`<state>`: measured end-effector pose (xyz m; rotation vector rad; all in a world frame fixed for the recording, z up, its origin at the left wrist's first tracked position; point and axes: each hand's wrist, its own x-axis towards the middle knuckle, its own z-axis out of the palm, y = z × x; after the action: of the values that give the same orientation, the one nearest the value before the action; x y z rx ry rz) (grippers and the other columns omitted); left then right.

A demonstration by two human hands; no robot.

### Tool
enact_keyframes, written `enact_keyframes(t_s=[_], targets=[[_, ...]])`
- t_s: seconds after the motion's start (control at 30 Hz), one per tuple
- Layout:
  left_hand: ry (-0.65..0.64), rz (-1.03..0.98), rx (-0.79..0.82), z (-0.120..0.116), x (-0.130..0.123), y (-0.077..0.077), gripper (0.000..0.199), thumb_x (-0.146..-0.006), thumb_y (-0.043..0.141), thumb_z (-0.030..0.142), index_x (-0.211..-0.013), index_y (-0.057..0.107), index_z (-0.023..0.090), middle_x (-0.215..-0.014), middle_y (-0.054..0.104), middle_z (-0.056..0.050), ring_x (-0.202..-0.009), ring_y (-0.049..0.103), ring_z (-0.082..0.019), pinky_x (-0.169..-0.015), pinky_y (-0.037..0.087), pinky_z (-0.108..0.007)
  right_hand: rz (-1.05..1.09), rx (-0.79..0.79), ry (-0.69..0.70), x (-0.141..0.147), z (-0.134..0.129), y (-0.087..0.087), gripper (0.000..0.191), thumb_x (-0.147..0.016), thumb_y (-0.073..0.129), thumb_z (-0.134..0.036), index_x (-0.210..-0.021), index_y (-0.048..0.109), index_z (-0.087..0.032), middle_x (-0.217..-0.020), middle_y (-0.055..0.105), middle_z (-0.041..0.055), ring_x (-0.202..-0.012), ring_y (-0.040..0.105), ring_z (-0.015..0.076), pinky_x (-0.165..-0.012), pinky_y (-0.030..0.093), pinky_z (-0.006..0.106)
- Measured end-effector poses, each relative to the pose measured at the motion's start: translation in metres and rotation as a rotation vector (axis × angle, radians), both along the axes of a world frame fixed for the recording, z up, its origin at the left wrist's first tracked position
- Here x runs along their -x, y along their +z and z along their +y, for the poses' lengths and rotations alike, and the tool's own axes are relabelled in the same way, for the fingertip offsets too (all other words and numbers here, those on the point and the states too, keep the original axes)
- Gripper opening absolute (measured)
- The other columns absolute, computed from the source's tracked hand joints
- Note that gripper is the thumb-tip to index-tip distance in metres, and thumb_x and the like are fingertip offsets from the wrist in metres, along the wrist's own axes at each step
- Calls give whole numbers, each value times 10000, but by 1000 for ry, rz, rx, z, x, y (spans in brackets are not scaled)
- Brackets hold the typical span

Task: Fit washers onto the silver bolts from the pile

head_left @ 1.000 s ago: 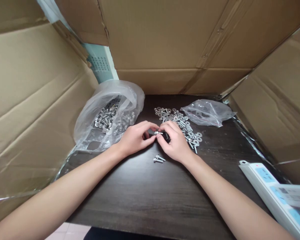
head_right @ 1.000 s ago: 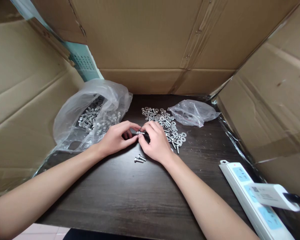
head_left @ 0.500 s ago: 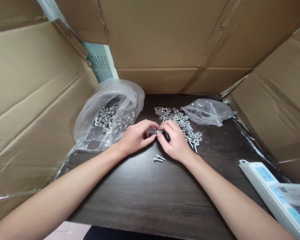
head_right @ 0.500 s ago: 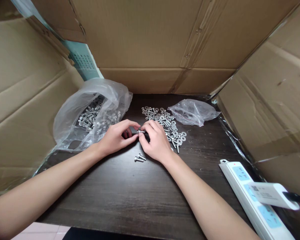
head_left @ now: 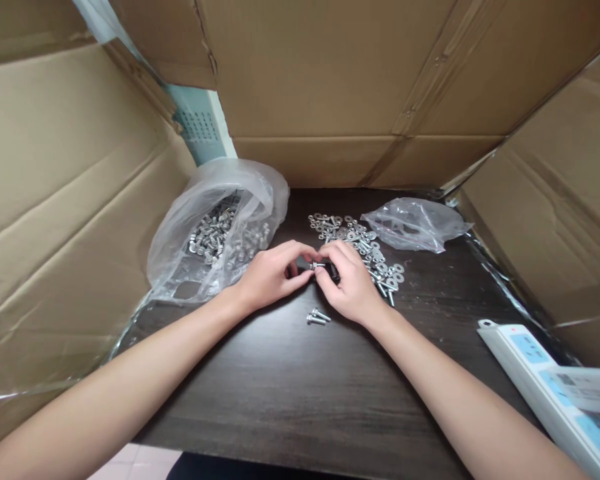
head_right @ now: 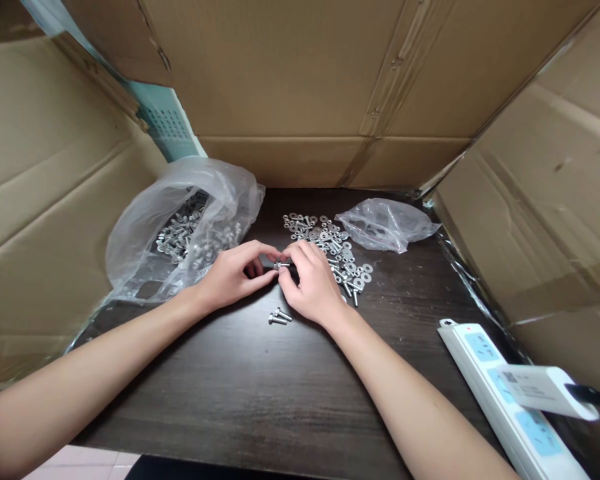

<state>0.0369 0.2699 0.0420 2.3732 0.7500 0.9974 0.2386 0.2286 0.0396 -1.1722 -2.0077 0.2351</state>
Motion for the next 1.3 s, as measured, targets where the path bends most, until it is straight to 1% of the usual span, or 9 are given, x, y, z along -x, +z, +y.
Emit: enact_keyframes(t_s=[0.17, 0.3, 0.57, 0.7, 0.8, 0.9, 1.07, 1.17, 1.3], targets=[[-1, 9, -17, 0, 0, 0, 212, -938, 690, 190, -1147, 660, 178, -1016, 697, -7, -645, 620, -52, -630, 490, -186, -11, 20, -3, 0, 0, 0, 62, -970, 513, -180, -965, 573, -194, -1022, 619, 96, -991, 566, 254, -896, 462, 443], [-2, 15, -10, 0, 0, -1, 194, -948, 683, 215, -1137, 658, 179, -1010, 697, -12, -658, 626, -63, -628, 491, -191, -21, 54, -24, 0, 1, 0, 170, -1023, 465, -218, -917, 596, -199, -1009, 628, 94, -980, 561, 251, -903, 456, 449], [-10, 16, 18, 0, 1, -2, 196, -958, 668, 232, -1147, 663, 181, -1009, 689, -22, -652, 618, -65, -634, 496, -198, -18, 52, -1, -1, 0, 0, 108, -991, 504, -205, -926, 591, -202, -1003, 625, 87, -981, 559, 251, -906, 456, 455], [-16, 13, 2, 1, 0, -3, 194, -951, 651, 190, -1144, 655, 179, -1021, 688, -22, -662, 615, -64, -636, 494, -193, -43, 63, -6, 0, 0, 2, 202, -1034, 448, -227, -915, 609, -194, -997, 627, 94, -963, 550, 248, -897, 448, 455], [-17, -9, -22, 1, 0, -3, 178, -951, 622, 153, -1123, 657, 177, -965, 684, -12, -694, 616, -72, -655, 495, -188, -42, 63, -4, 0, 1, 1, 265, -1057, 415, -237, -873, 600, -191, -996, 627, 94, -952, 546, 242, -894, 442, 454], [-25, -6, -11, 1, 0, -3, 150, -962, 617, 178, -1105, 663, 178, -937, 684, -10, -690, 613, -79, -662, 498, -198, -60, 56, -8, 0, 1, -1, 256, -1052, 421, -231, -876, 601, -188, -997, 631, 94, -955, 546, 240, -893, 438, 455], [-8, 41, 28, 0, 0, -2, 174, -940, 606, 175, -1104, 664, 188, -980, 688, -18, -706, 623, -87, -667, 491, -214, -97, 45, -14, 0, 2, -3, 251, -1047, 429, -237, -878, 608, -186, -980, 634, 92, -938, 544, 238, -883, 430, 459], [-15, 29, 25, -2, 2, 1, 163, -909, 641, 219, -1066, 658, 179, -930, 661, -17, -665, 574, -90, -646, 469, -229, -78, 61, -11, 0, 1, -1, 238, -1043, 428, -232, -882, 598, -194, -981, 634, 92, -942, 541, 243, -884, 430, 455], [-110, 65, 13, -2, 3, 6, 189, -865, 729, 311, -970, 659, 171, -806, 584, 10, -638, 494, -95, -617, 419, -236, 15, 49, 1, -2, -1, 4, 214, -1025, 413, -182, -886, 575, -200, -970, 634, 83, -937, 546, 237, -879, 433, 438]])
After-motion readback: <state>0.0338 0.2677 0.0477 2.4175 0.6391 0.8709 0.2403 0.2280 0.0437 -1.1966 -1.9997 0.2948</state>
